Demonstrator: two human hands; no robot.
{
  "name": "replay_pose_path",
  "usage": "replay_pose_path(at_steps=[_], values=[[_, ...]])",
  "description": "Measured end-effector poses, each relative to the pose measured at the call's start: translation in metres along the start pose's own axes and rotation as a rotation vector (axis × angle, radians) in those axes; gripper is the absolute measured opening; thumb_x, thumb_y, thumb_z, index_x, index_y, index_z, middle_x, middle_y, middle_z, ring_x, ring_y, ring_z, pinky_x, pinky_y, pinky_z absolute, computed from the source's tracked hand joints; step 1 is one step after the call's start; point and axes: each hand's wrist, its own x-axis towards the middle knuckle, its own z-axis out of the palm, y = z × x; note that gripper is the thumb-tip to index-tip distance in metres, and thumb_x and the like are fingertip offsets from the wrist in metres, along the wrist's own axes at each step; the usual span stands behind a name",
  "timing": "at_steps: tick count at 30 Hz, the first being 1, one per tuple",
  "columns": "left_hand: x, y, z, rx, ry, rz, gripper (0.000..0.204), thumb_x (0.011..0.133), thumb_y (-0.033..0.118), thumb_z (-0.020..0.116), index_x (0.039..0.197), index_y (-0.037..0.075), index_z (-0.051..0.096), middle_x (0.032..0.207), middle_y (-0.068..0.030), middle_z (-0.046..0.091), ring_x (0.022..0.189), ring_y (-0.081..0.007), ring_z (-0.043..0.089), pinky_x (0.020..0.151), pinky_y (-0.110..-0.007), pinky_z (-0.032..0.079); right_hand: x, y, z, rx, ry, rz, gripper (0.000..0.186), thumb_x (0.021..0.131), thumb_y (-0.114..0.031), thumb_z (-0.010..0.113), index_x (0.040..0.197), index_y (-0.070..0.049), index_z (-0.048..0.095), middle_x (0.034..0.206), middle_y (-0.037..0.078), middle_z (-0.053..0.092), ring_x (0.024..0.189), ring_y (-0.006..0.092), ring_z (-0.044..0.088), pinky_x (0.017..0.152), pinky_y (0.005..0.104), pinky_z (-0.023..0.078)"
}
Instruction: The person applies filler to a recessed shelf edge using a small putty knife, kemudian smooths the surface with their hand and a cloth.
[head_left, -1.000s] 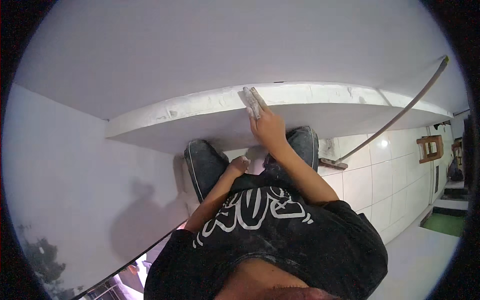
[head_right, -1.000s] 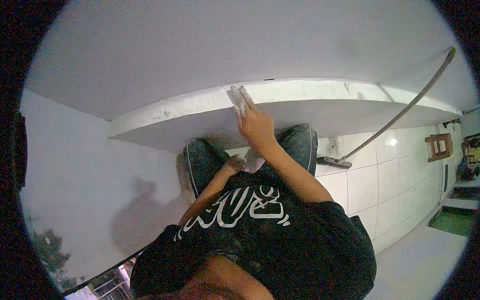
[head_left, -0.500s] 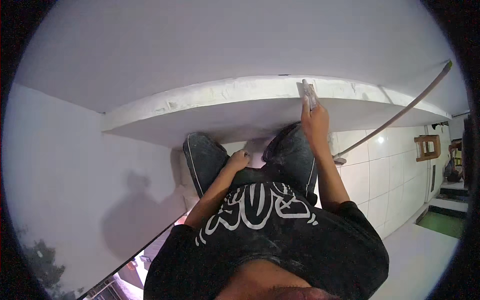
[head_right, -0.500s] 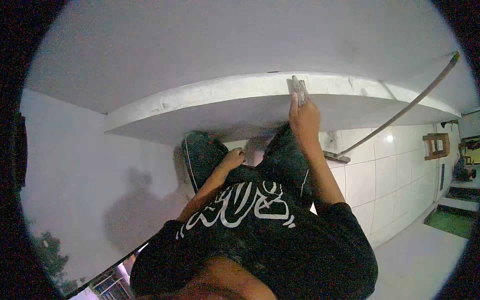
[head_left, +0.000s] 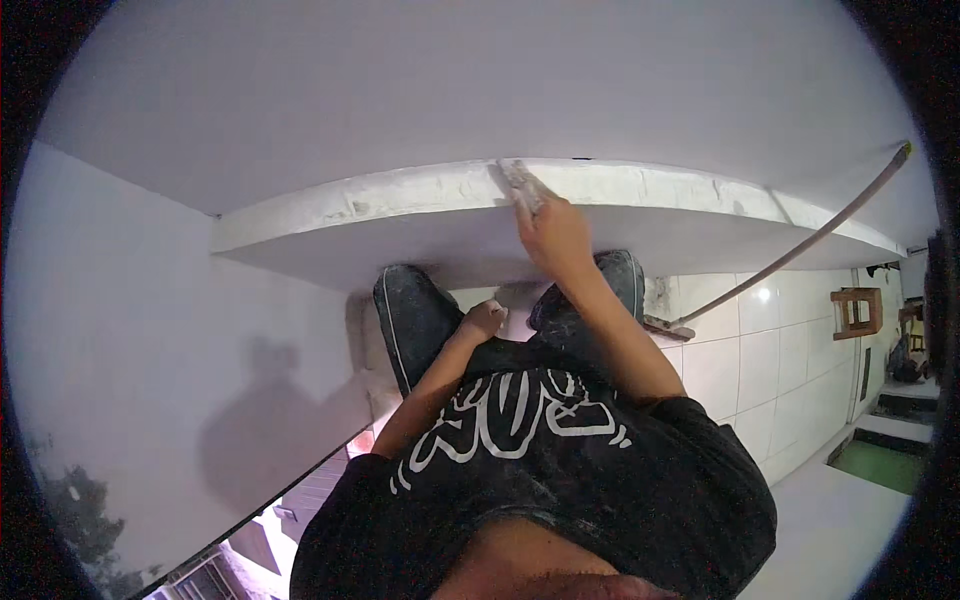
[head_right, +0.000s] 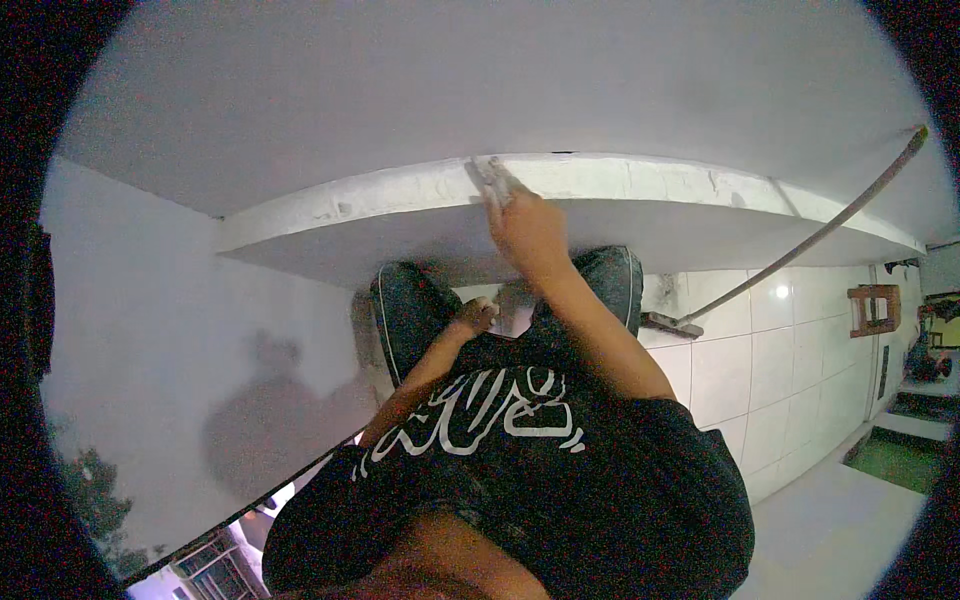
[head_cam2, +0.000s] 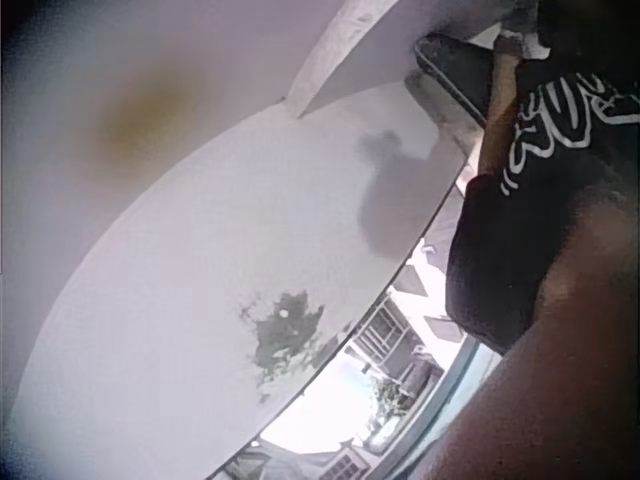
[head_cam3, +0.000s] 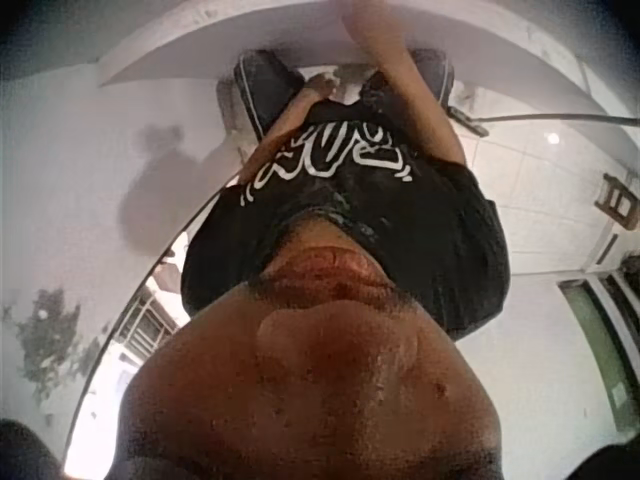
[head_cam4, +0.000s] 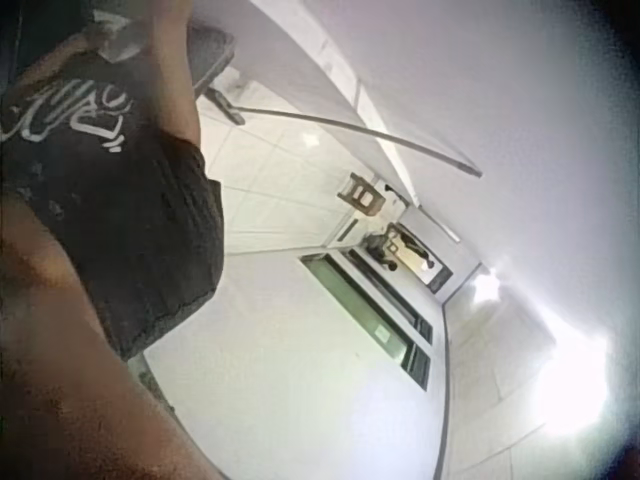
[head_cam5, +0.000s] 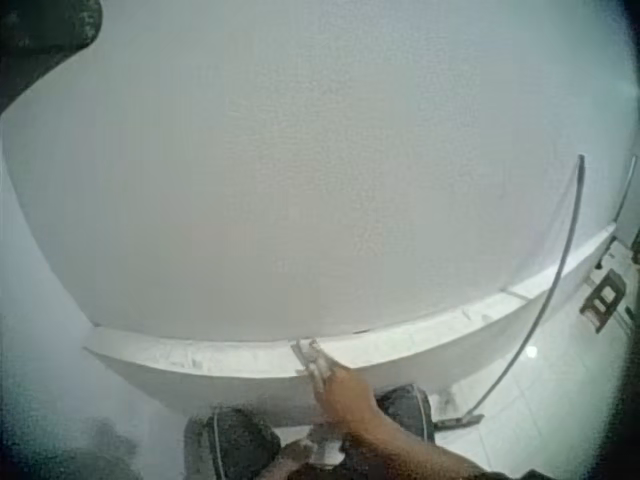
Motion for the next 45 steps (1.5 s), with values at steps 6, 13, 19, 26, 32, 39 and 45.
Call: replay_pose_path(at_steps=[6, 13, 19, 26, 32, 39, 45], values=[[-0.015, 0.037, -0.005, 0.123, -0.017, -0.075, 0.033, 0.09, 0.032, 0.054, 0.095, 0.003, 0.068, 0.099, -0.021, 0.069, 0.09, -0.0356, 0.066, 0.082, -0.045, 0.05, -0.025, 0.064, -0.059, -0.149, -0.019, 0.462, 0.041, 0.101, -0.039, 0.046, 0.128, -0.012, 0.061, 0.088, 0.029, 0.066, 0.08, 0.047, 0.064, 0.07, 0.0531, 0.051], [-0.007, 0.034, 0.001, 0.099, -0.076, -0.14, 0.039, 0.088, 0.036, 0.057, 0.106, 0.004, 0.068, 0.105, -0.0228, 0.068, 0.102, -0.0372, 0.065, 0.087, -0.045, 0.05, -0.017, 0.073, -0.054, -0.181, 0.161, 0.359, 0.051, 0.099, -0.043, 0.05, 0.095, 0.004, 0.071, 0.066, 0.03, 0.059, 0.057, 0.0431, 0.06, 0.057, 0.0496, 0.046], [0.004, -0.005, 0.004, 0.102, -0.072, -0.014, 0.049, 0.093, 0.05, 0.052, 0.091, 0.002, 0.064, 0.081, -0.0168, 0.067, 0.079, -0.0339, 0.066, 0.076, -0.045, 0.051, 0.005, 0.0, -0.013, 0.03, 0.126, 0.163, 0.045, 0.098, -0.038, 0.052, 0.097, 0.003, 0.069, 0.077, 0.029, 0.064, 0.071, 0.0481, 0.063, 0.067, 0.0517, 0.05], [-0.014, 0.017, -0.01, 0.142, -0.022, 0.093, 0.036, 0.092, 0.035, 0.054, 0.101, 0.003, 0.067, 0.099, -0.0232, 0.068, 0.093, -0.0389, 0.066, 0.083, -0.047, 0.051, -0.004, 0.024, -0.036, 0.01, 0.06, 0.24, 0.049, 0.098, -0.04, 0.052, 0.091, 0.006, 0.069, 0.076, 0.03, 0.063, 0.074, 0.0482, 0.063, 0.069, 0.0529, 0.05], [-0.015, 0.044, -0.006, 0.204, -0.043, -0.132, 0.03, 0.087, 0.026, 0.059, 0.102, 0.001, 0.066, 0.1, -0.0225, 0.069, 0.093, -0.0383, 0.066, 0.083, -0.046, 0.052, -0.03, 0.081, -0.076, -0.194, 0.12, 0.397, 0.063, 0.098, -0.044, 0.049, 0.07, 0.009, 0.065, 0.067, 0.032, 0.06, 0.065, 0.0482, 0.062, 0.063, 0.0551, 0.049], [-0.003, 0.017, 0.002, -0.027, -0.043, -0.123, 0.037, 0.088, 0.035, 0.063, 0.098, -0.001, 0.065, 0.088, -0.0173, 0.069, 0.077, -0.0287, 0.068, 0.073, -0.041, 0.052, -0.013, 0.043, -0.036, -0.175, 0.066, 0.417, 0.052, 0.098, -0.038, 0.05, 0.076, 0.006, 0.067, 0.071, 0.03, 0.063, 0.067, 0.0468, 0.063, 0.064, 0.0543, 0.05], [0.009, -0.02, 0.006, -0.11, -0.063, -0.137, 0.04, 0.093, 0.038, 0.05, 0.083, 0.003, 0.066, 0.082, -0.0159, 0.069, 0.081, -0.0331, 0.067, 0.079, -0.044, 0.049, 0.008, -0.01, 0.001, -0.009, 0.034, 0.18, 0.048, 0.097, -0.035, 0.054, 0.076, 0.006, 0.068, 0.069, 0.029, 0.062, 0.067, 0.0462, 0.063, 0.064, 0.0521, 0.051]])
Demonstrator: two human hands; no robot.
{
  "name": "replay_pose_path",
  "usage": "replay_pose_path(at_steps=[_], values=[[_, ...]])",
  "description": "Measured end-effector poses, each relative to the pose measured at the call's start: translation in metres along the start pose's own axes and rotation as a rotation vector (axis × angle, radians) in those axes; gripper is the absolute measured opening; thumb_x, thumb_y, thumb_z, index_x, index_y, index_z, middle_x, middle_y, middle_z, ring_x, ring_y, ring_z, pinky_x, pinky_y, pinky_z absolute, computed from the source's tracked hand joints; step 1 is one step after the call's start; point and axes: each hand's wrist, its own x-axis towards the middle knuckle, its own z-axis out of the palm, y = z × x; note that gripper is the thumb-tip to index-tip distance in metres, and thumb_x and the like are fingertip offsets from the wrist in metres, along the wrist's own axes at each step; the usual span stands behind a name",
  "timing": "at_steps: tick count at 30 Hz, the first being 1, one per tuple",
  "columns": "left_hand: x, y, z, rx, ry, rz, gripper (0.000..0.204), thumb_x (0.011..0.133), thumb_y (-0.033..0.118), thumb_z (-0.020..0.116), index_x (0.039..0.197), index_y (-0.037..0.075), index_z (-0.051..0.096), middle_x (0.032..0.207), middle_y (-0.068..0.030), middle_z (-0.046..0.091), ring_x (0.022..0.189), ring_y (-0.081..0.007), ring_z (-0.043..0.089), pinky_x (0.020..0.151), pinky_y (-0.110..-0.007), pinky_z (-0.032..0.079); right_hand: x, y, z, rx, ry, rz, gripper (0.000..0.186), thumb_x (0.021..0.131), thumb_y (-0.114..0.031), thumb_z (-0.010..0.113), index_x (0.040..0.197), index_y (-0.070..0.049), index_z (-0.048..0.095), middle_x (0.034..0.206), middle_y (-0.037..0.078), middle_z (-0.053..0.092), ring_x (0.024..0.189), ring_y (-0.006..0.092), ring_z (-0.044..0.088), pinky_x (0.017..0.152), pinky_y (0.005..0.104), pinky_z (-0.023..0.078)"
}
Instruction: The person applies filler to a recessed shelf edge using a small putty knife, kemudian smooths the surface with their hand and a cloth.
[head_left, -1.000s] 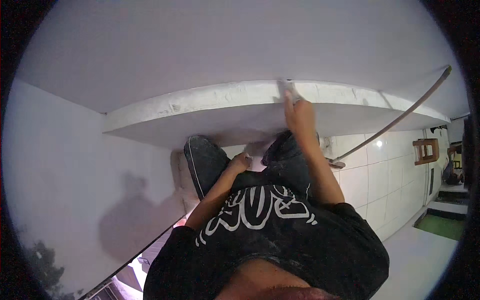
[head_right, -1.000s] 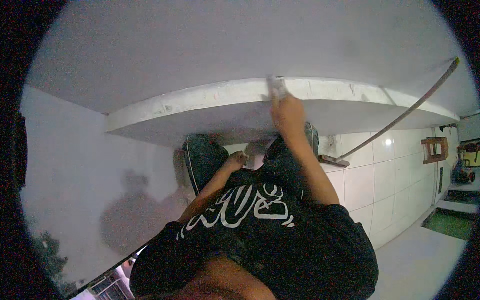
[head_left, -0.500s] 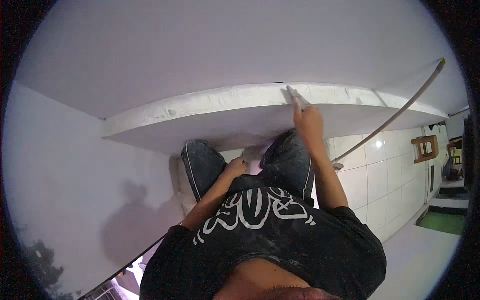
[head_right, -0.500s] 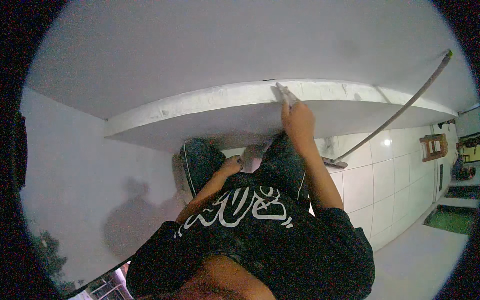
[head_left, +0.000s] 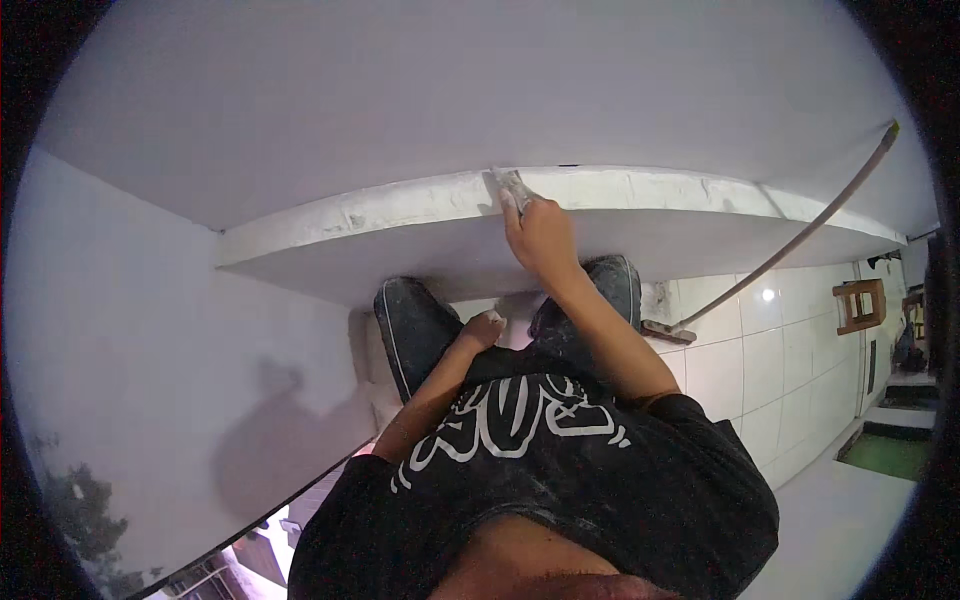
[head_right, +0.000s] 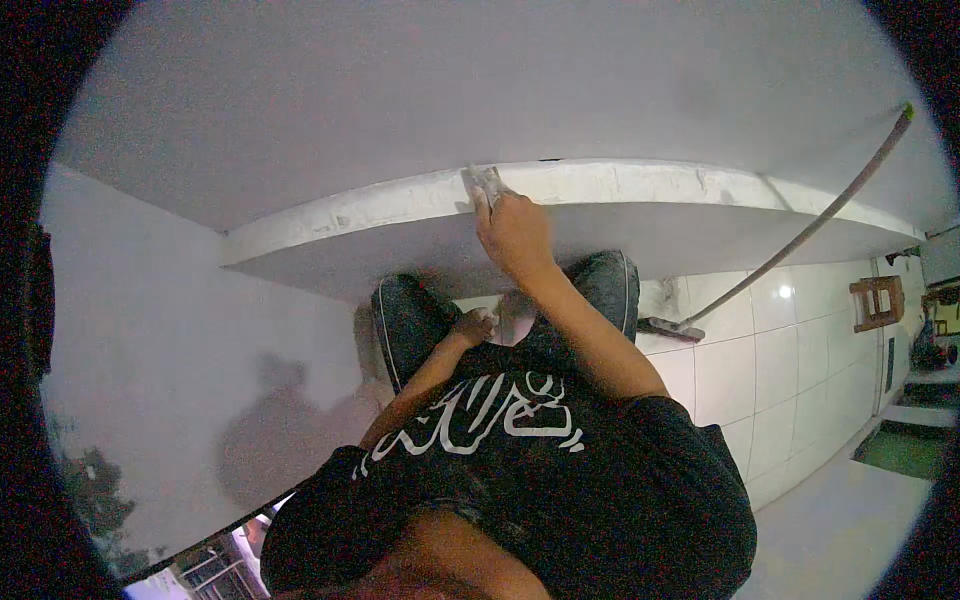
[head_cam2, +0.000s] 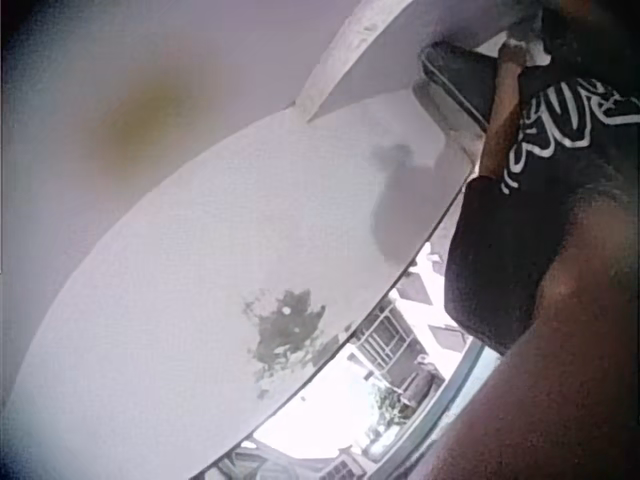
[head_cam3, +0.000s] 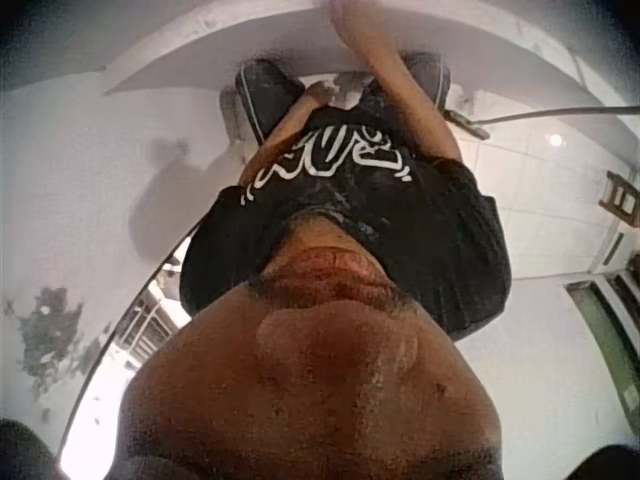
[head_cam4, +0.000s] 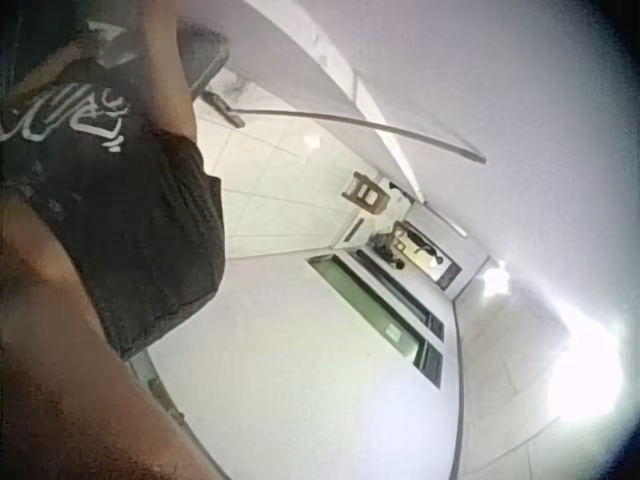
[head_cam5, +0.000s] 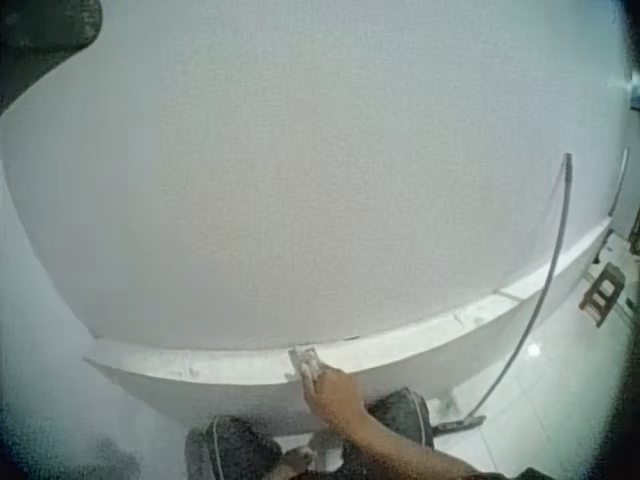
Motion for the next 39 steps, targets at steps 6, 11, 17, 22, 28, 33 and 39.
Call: replay_pose_path(at_steps=[6, 11, 17, 22, 28, 33, 39], values=[[-0.027, 0.06, -0.011, 0.255, -0.126, 0.034, 0.035, 0.091, 0.034, 0.052, 0.092, 0.003, 0.067, 0.083, -0.016, 0.07, 0.084, -0.0309, 0.068, 0.081, -0.042, 0.05, -0.005, 0.063, -0.012, -0.17, 0.047, -0.026, 0.05, 0.097, -0.037, 0.053, 0.081, 0.007, 0.069, 0.066, 0.03, 0.06, 0.064, 0.0454, 0.063, 0.061, 0.0519, 0.05], [-0.039, 0.068, -0.009, 0.245, 0.071, -0.02, 0.031, 0.09, 0.027, 0.056, 0.101, 0.001, 0.067, 0.094, -0.0174, 0.071, 0.086, -0.0319, 0.069, 0.082, -0.044, 0.05, -0.007, 0.096, -0.067, -0.147, 0.079, 0.355, 0.06, 0.099, -0.045, 0.048, 0.075, 0.006, 0.069, 0.074, 0.032, 0.064, 0.068, 0.0462, 0.065, 0.066, 0.0519, 0.052], [-0.034, 0.063, -0.002, 0.241, 0.07, 0.072, 0.034, 0.09, 0.032, 0.055, 0.095, 0.0, 0.065, 0.092, -0.0193, 0.069, 0.093, -0.0346, 0.067, 0.083, -0.045, 0.05, -0.009, 0.064, -0.048, -0.225, 0.099, 0.231, 0.059, 0.1, -0.045, 0.046, 0.081, 0.007, 0.067, 0.066, 0.03, 0.06, 0.065, 0.048, 0.062, 0.063, 0.0541, 0.048], [-0.014, 0.039, -0.006, 0.203, -0.126, 0.053, 0.042, 0.092, 0.04, 0.05, 0.091, 0.001, 0.065, 0.09, -0.0205, 0.068, 0.093, -0.0356, 0.065, 0.084, -0.045, 0.048, -0.011, 0.029, -0.001, 0.008, 0.132, -0.018, 0.042, 0.101, -0.036, 0.047, 0.105, 0.0, 0.068, 0.086, 0.029, 0.066, 0.077, 0.0481, 0.063, 0.069, 0.0538, 0.051], [-0.018, 0.03, -0.001, 0.216, 0.064, 0.119, 0.052, 0.089, 0.05, 0.052, 0.09, 0.0, 0.065, 0.081, -0.0157, 0.069, 0.077, -0.0323, 0.067, 0.075, -0.042, 0.051, -0.014, 0.036, -0.003, -0.036, 0.045, -0.042, 0.038, 0.101, -0.037, 0.049, 0.124, -0.012, 0.065, 0.083, 0.025, 0.067, 0.074, 0.0429, 0.065, 0.068, 0.0503, 0.052], [-0.037, 0.069, -0.009, 0.288, 0.005, -0.018, 0.038, 0.09, 0.033, 0.054, 0.105, 0.001, 0.065, 0.102, -0.0219, 0.068, 0.1, -0.037, 0.065, 0.088, -0.045, 0.048, -0.02, 0.088, -0.058, -0.126, 0.142, 0.057, 0.039, 0.101, -0.035, 0.047, 0.124, -0.009, 0.063, 0.117, 0.014, 0.067, 0.083, 0.0418, 0.068, 0.072, 0.0475, 0.055], [-0.038, 0.069, -0.009, 0.222, 0.028, -0.072, 0.034, 0.089, 0.029, 0.056, 0.106, 0.001, 0.066, 0.1, -0.0219, 0.069, 0.097, -0.0358, 0.066, 0.085, -0.044, 0.05, -0.022, 0.082, -0.074, -0.282, 0.092, 0.084, 0.039, 0.101, -0.031, 0.046, 0.13, -0.009, 0.058, 0.126, 0.013, 0.063, 0.085, 0.0426, 0.067, 0.075, 0.0466, 0.056]])
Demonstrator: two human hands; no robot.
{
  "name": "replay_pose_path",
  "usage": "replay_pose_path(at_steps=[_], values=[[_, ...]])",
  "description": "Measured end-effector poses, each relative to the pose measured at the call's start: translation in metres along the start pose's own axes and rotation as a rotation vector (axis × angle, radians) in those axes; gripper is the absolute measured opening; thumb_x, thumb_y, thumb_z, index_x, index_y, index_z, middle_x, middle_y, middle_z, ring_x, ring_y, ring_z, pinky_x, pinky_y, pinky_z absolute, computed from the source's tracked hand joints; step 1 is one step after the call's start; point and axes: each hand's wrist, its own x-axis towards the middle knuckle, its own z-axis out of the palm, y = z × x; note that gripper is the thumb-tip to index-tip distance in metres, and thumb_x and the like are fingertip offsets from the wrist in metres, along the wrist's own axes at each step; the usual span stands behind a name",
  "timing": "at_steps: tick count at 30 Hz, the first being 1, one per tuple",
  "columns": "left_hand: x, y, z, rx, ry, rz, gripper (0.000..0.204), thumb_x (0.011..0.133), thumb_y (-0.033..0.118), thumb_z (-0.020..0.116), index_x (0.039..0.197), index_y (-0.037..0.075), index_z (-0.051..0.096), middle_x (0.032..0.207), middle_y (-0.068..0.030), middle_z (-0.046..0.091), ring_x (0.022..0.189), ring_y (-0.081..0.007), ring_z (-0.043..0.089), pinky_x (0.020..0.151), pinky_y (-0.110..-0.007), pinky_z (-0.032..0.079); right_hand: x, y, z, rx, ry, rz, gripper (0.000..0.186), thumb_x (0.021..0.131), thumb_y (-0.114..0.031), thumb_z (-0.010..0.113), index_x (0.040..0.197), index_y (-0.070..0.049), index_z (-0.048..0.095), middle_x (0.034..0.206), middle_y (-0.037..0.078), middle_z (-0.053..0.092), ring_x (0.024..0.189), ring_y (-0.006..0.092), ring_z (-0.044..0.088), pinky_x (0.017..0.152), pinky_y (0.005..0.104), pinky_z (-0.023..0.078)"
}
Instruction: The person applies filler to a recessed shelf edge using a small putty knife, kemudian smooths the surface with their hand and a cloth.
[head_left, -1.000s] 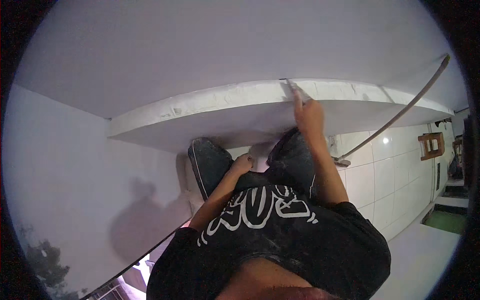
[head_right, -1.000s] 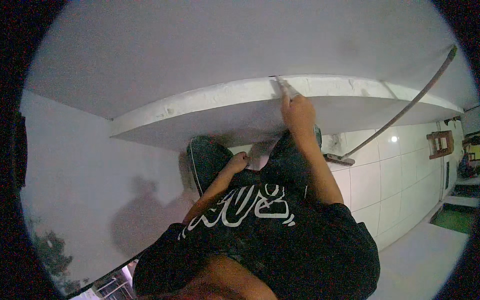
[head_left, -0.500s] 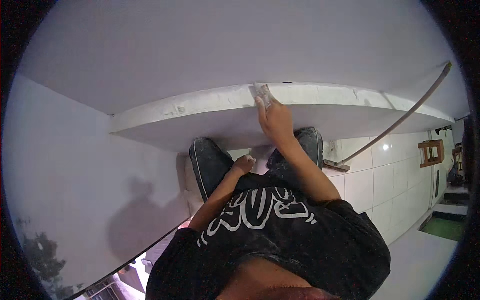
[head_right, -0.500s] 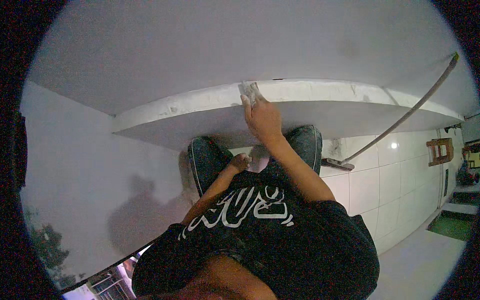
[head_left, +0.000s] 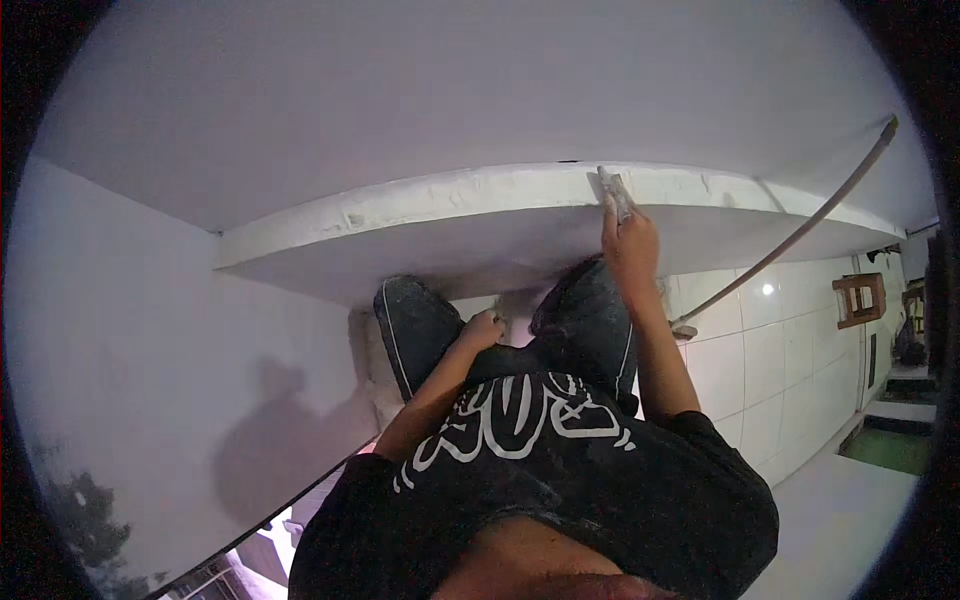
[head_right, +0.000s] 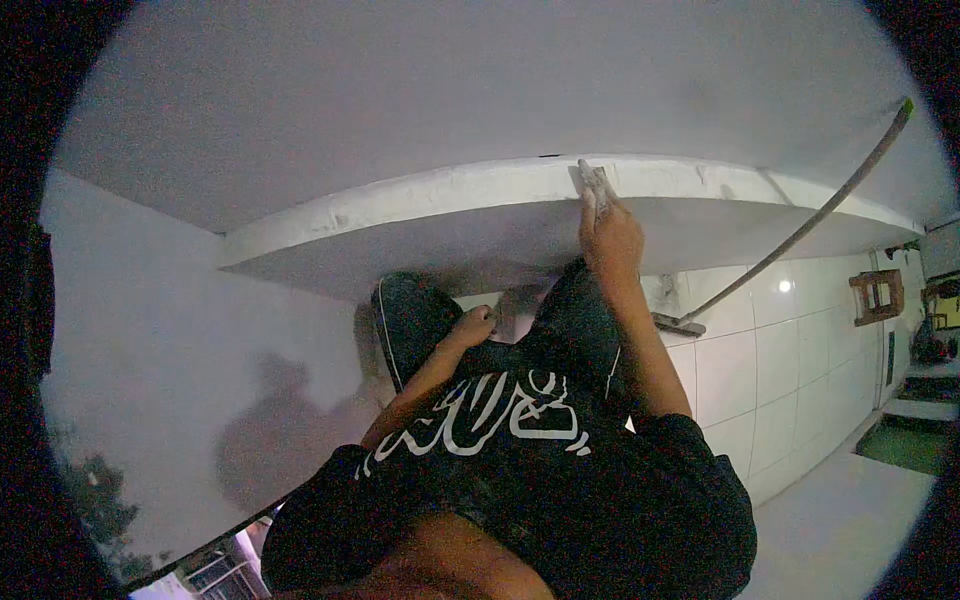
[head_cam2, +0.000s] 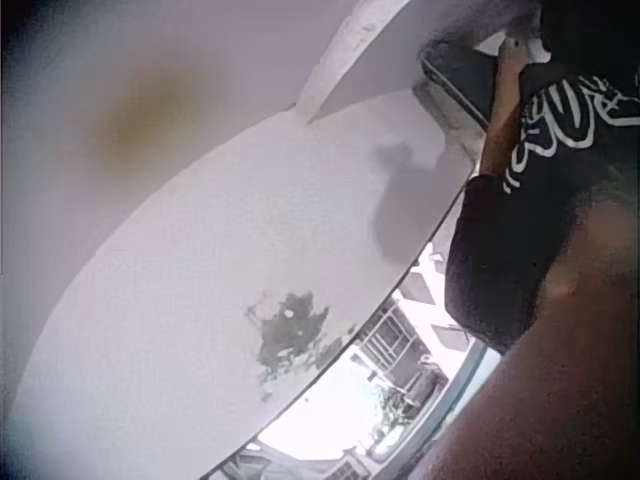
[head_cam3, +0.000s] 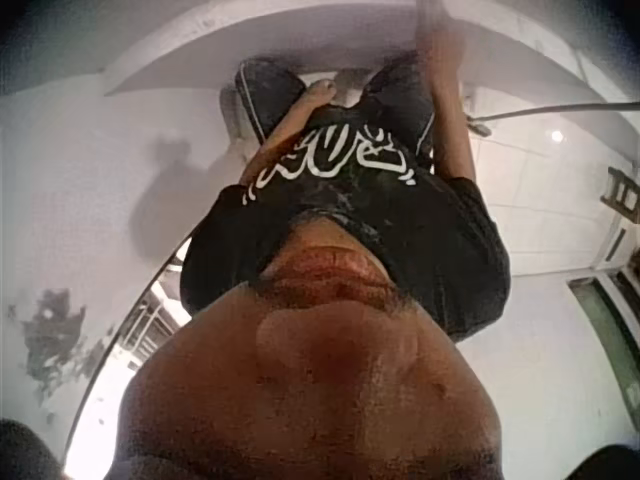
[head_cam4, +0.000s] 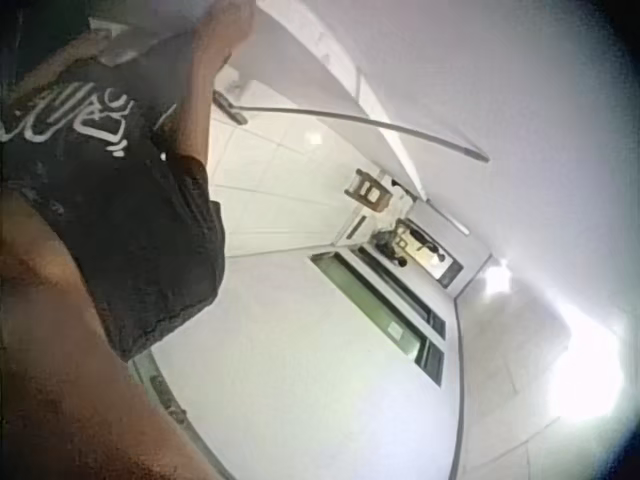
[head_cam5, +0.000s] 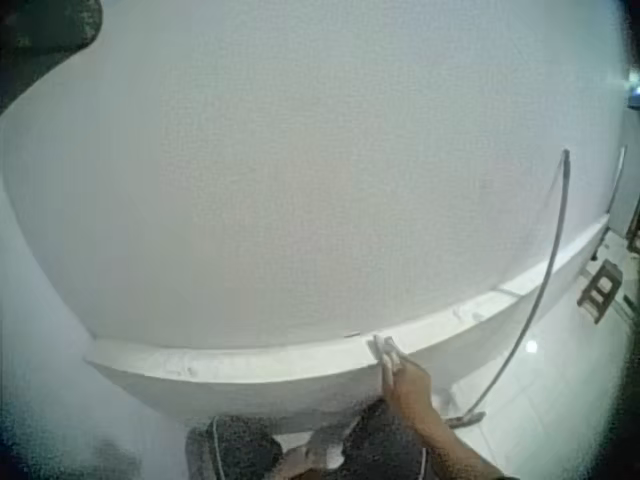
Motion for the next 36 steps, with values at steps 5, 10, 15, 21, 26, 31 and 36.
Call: replay_pose_path(at_steps=[5, 10, 15, 21, 26, 31, 36], values=[[-0.003, 0.008, 0.0, -0.03, -0.004, 0.059, 0.034, 0.09, 0.031, 0.055, 0.101, 0.001, 0.067, 0.096, -0.0195, 0.07, 0.091, -0.031, 0.068, 0.083, -0.042, 0.051, 0.0, -0.031, 0.036, 0.163, -0.057, -0.05, 0.038, 0.1, -0.028, 0.049, 0.133, -0.011, 0.056, 0.116, 0.017, 0.064, 0.083, 0.0434, 0.065, 0.072, 0.0488, 0.054], [0.0, -0.006, 0.002, -0.073, 0.034, 0.086, 0.031, 0.089, 0.029, 0.055, 0.096, 0.001, 0.066, 0.093, -0.0199, 0.07, 0.088, -0.0316, 0.068, 0.082, -0.042, 0.051, 0.004, -0.043, 0.044, 0.273, -0.118, -0.241, 0.039, 0.099, -0.026, 0.052, 0.135, -0.012, 0.054, 0.111, 0.021, 0.066, 0.083, 0.044, 0.064, 0.071, 0.0506, 0.053], [0.004, -0.015, 0.005, 0.015, 0.078, 0.081, 0.033, 0.088, 0.029, 0.055, 0.103, 0.002, 0.067, 0.097, -0.0215, 0.069, 0.092, -0.0342, 0.067, 0.084, -0.043, 0.051, 0.013, 0.022, 0.029, -0.001, -0.295, -0.133, 0.037, 0.101, -0.032, 0.046, 0.13, -0.011, 0.056, 0.124, 0.012, 0.064, 0.086, 0.0433, 0.065, 0.076, 0.0498, 0.054], [0.003, -0.006, 0.007, 0.043, 0.026, 0.047, 0.035, 0.089, 0.028, 0.055, 0.107, 0.001, 0.067, 0.099, -0.022, 0.069, 0.095, -0.035, 0.067, 0.087, -0.045, 0.05, 0.009, 0.032, -0.003, 0.194, -0.057, -0.07, 0.034, 0.099, -0.029, 0.051, 0.122, -0.008, 0.064, 0.108, 0.024, 0.066, 0.09, 0.0454, 0.064, 0.077, 0.0505, 0.053], [0.006, -0.003, 0.007, 0.071, 0.055, 0.087, 0.034, 0.09, 0.028, 0.055, 0.101, -0.002, 0.067, 0.094, -0.0211, 0.069, 0.092, -0.0332, 0.067, 0.086, -0.044, 0.05, 0.005, 0.003, 0.02, 0.056, -0.148, 0.04, 0.035, 0.099, -0.027, 0.049, 0.127, -0.009, 0.06, 0.115, 0.023, 0.064, 0.091, 0.0441, 0.064, 0.076, 0.0508, 0.053], [0.023, -0.027, 0.011, -0.012, -0.051, 0.114, 0.036, 0.091, 0.036, 0.055, 0.094, 0.001, 0.067, 0.093, -0.0202, 0.069, 0.092, -0.0342, 0.067, 0.085, -0.043, 0.05, -0.009, -0.064, 0.064, 0.216, -0.199, -0.198, 0.044, 0.1, -0.026, 0.047, 0.143, -0.024, 0.045, 0.138, 0.013, 0.054, 0.086, 0.0432, 0.066, 0.076, 0.0487, 0.055], [0.035, -0.049, 0.021, -0.259, -0.01, 0.081, 0.037, 0.09, 0.039, 0.058, 0.091, 0.003, 0.066, 0.082, -0.0134, 0.066, 0.081, -0.028, 0.065, 0.076, -0.04, 0.05, -0.005, -0.11, 0.064, 0.222, -0.248, -0.234, 0.041, 0.1, -0.026, 0.047, 0.141, -0.026, 0.048, 0.139, 0.007, 0.054, 0.086, 0.0389, 0.067, 0.075, 0.0454, 0.056]])
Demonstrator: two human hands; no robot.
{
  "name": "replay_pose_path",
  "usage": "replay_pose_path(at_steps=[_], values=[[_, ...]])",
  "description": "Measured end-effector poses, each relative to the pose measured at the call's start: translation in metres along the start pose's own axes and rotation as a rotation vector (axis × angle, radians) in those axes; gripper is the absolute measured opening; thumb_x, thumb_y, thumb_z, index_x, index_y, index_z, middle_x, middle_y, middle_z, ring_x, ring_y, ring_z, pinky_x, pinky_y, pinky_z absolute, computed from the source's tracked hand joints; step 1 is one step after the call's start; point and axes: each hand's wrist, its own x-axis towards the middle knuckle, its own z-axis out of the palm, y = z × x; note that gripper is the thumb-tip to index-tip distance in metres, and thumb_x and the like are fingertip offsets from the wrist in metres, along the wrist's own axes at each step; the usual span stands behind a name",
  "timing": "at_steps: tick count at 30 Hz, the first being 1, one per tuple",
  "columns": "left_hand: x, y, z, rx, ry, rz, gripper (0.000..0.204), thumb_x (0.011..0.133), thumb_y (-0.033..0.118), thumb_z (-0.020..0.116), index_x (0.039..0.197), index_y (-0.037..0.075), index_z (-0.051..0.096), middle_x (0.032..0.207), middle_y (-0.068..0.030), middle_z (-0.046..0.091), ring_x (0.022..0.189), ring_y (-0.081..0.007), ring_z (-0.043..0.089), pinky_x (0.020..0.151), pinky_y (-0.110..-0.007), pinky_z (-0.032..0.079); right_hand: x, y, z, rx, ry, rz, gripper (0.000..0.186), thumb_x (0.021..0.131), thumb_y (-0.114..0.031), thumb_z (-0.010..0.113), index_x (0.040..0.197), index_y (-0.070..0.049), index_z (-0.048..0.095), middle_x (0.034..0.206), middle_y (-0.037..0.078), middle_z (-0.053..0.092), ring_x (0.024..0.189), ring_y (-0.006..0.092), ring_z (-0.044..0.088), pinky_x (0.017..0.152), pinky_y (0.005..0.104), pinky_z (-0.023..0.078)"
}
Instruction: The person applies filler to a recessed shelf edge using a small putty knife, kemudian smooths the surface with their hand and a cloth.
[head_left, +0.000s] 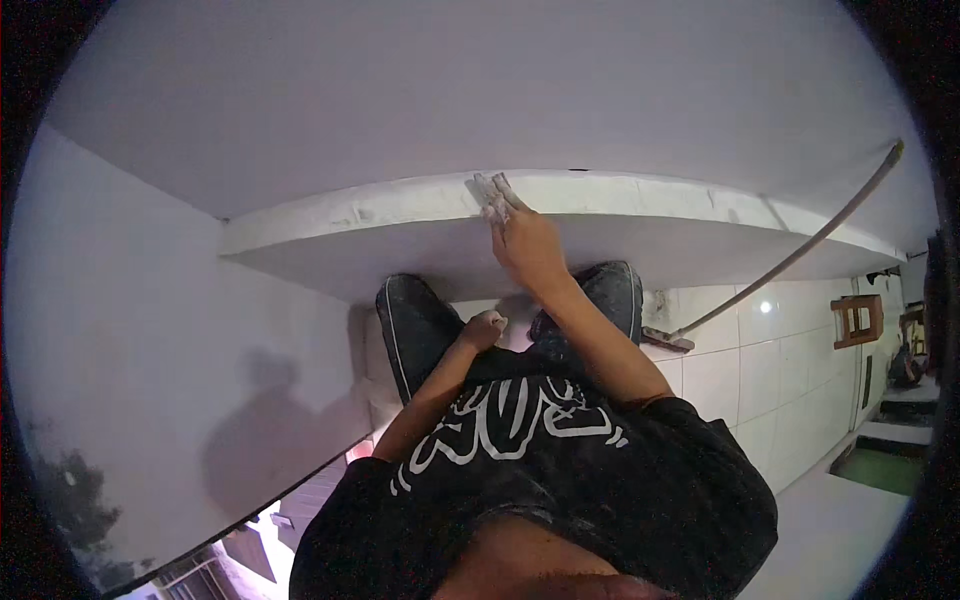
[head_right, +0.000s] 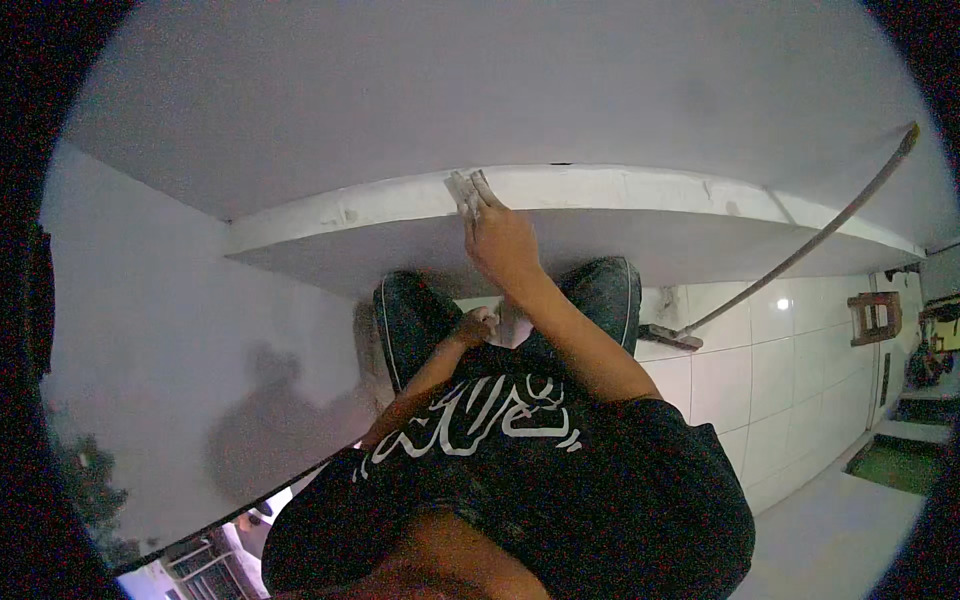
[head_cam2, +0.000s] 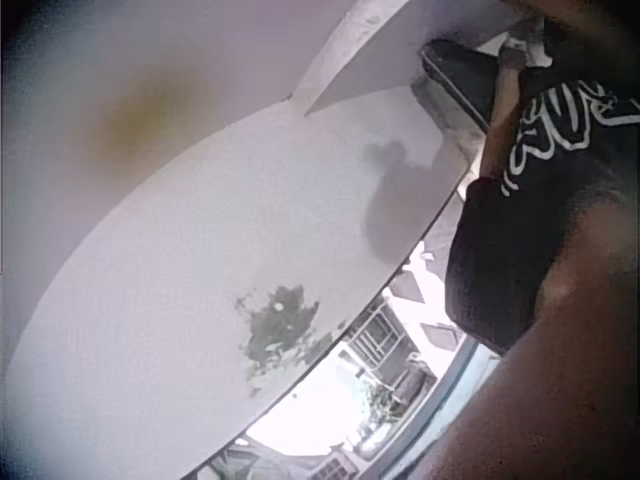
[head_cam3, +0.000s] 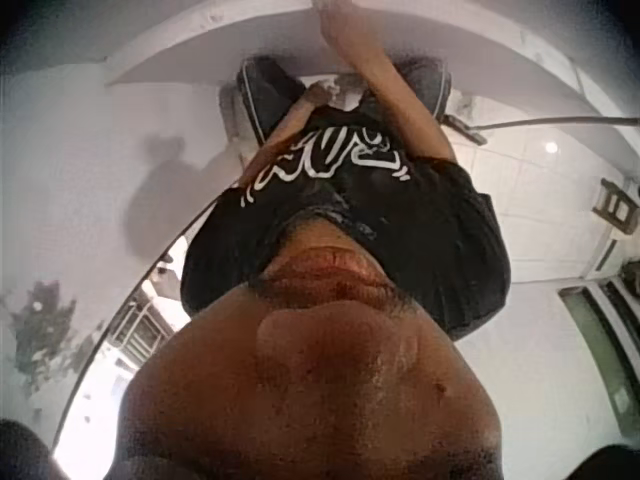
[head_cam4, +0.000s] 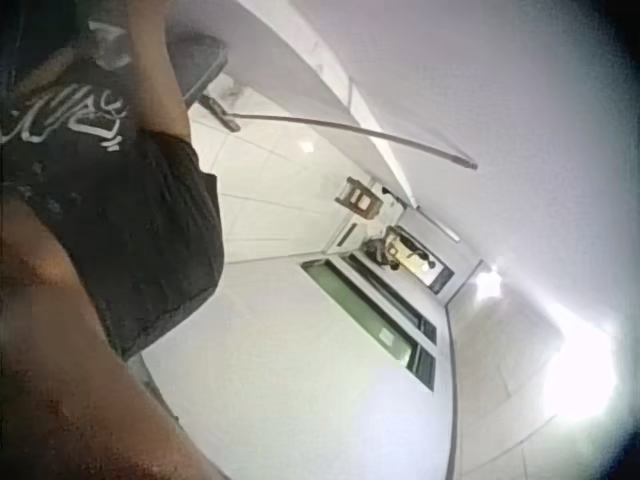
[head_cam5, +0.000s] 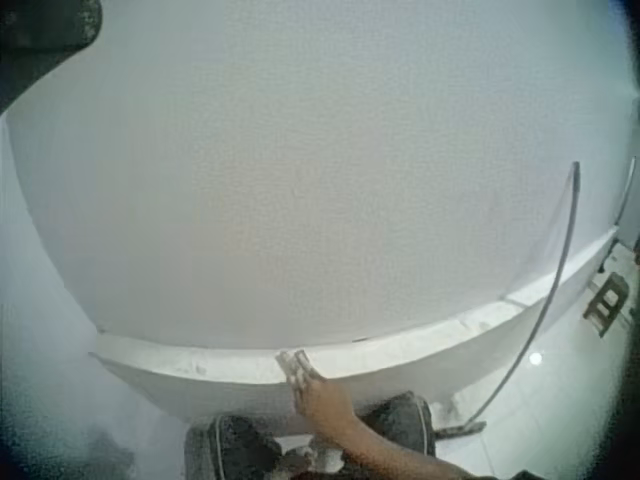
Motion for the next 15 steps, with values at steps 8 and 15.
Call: replay_pose_path(at_steps=[8, 15], values=[[-0.028, 0.051, 0.001, 0.214, 0.058, 0.007, 0.038, 0.092, 0.039, 0.054, 0.101, 0.004, 0.067, 0.101, -0.0192, 0.069, 0.098, -0.0351, 0.066, 0.085, -0.043, 0.049, -0.029, 0.097, -0.037, -0.135, -0.008, 0.374, 0.04, 0.099, -0.031, 0.048, 0.133, -0.012, 0.056, 0.111, 0.017, 0.068, 0.085, 0.0438, 0.065, 0.075, 0.0529, 0.053], [-0.031, 0.059, -0.005, 0.218, -0.041, -0.102, 0.042, 0.093, 0.039, 0.055, 0.105, 0.0, 0.065, 0.108, -0.0244, 0.066, 0.103, -0.0407, 0.063, 0.089, -0.046, 0.049, -0.039, 0.116, -0.098, -0.164, 0.164, 0.316, 0.041, 0.101, -0.032, 0.045, 0.139, -0.02, 0.052, 0.11, 0.02, 0.067, 0.089, 0.0442, 0.065, 0.077, 0.0512, 0.053]])
